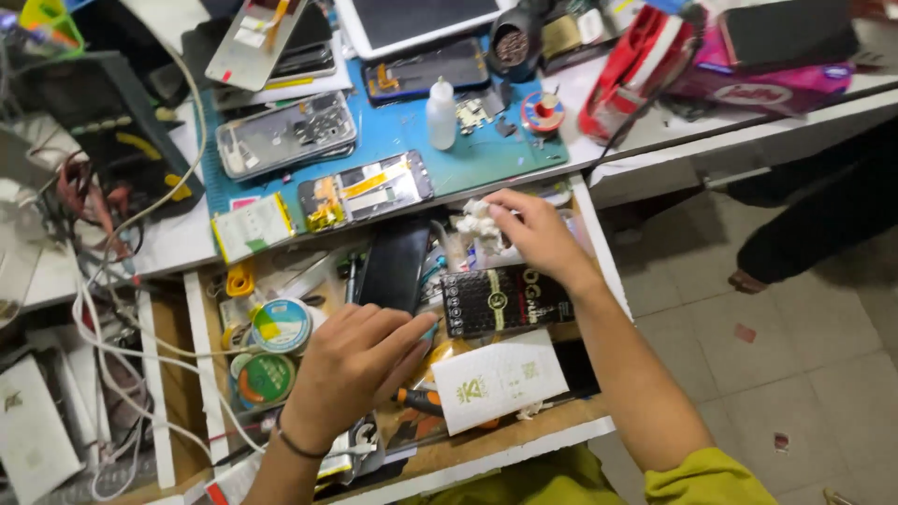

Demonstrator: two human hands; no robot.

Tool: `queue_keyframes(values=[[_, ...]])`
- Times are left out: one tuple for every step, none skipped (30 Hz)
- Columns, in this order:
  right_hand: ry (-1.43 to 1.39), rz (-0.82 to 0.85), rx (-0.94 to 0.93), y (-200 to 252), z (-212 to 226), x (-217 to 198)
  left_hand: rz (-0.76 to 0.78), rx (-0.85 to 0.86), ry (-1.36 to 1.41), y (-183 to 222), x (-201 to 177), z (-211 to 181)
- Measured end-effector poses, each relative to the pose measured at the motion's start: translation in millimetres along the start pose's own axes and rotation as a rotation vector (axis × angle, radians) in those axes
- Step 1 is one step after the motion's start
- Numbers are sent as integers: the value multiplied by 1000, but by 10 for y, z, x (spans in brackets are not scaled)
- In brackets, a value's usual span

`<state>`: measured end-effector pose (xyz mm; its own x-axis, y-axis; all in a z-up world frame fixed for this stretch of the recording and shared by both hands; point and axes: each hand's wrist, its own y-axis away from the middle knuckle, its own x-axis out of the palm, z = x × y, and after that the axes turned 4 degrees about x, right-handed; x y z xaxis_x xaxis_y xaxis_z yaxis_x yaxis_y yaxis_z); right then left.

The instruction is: Inspecting and organizing various mobile phone components including screens, batteries, and motherboards on a repair bench.

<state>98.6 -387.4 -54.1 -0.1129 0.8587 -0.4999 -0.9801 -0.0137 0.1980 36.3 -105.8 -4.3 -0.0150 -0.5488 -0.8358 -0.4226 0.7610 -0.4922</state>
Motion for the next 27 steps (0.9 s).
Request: queue_keyframes(values=[[-4, 14, 0, -16, -84, 34, 5, -13, -3, -24, 80, 24], [-224, 14, -46, -32, -171, 55, -44, -28, 33, -60, 163, 43], [-445, 15, -87, -32, -259, 78, -92, -45, 69, -89, 244, 52], [-450, 29, -81, -61, -345, 114, -86, -60, 68, -107, 302, 89], [-525, 27, -57, -87, -435, 142, -61, -82, 83, -132, 366, 137], [-601, 25, -32, -109, -523, 168, -36, -104, 99, -157, 427, 182], [-601, 28, -32, -95, -529, 227, -35, -107, 98, -251, 447, 174], [-675, 48, -43, -76, -532, 282, -81, -190, 175, -347, 464, 163], [-746, 64, -53, -51, -540, 323, -128, -269, 253, -451, 489, 150], [-745, 64, -52, 0, -434, 378, -129, -269, 255, -479, 529, 140], [-799, 111, -87, 41, -323, 434, -146, -307, 305, -508, 566, 137], [-853, 159, -122, 82, -214, 487, -163, -345, 356, -541, 604, 134], [-854, 157, -121, 108, -261, 605, -162, -344, 357, -466, 661, 155], [-908, 183, -72, 133, -311, 721, -194, -372, 372, -395, 720, 176], [-964, 207, -25, 152, -357, 843, -223, -397, 386, -324, 775, 207], [-967, 203, -26, 161, -335, 856, -219, -394, 387, -247, 809, 228], [-1005, 265, -11, 191, -316, 878, -233, -400, 311, -156, 840, 234], [-1043, 328, 4, 222, -292, 906, -245, -404, 235, -60, 866, 240], [-1045, 332, 5, 249, -280, 924, -244, -409, 233, -56, 847, 227], [-1042, 390, 20, 281, -264, 946, -260, -390, 199, -47, 824, 211], [-1035, 442, 32, 303, -252, 952, -279, -366, 167, -54, 811, 205], [-1034, 442, 30, 322, -199, 924, -281, -364, 166, -56, 818, 219], [-931, 525, 16, 351, -146, 895, -279, -338, 130, -55, 823, 225], [-827, 606, 2, 380, -91, 868, -277, -311, 93, -54, 825, 231], [-826, 609, 2, 369, -161, 878, -279, -314, 92, -39, 824, 236], [-818, 590, -21, 360, -229, 888, -310, -253, 57, -23, 820, 241], [-808, 568, -50, 328, -287, 894, -341, -188, 20, -19, 809, 265]])
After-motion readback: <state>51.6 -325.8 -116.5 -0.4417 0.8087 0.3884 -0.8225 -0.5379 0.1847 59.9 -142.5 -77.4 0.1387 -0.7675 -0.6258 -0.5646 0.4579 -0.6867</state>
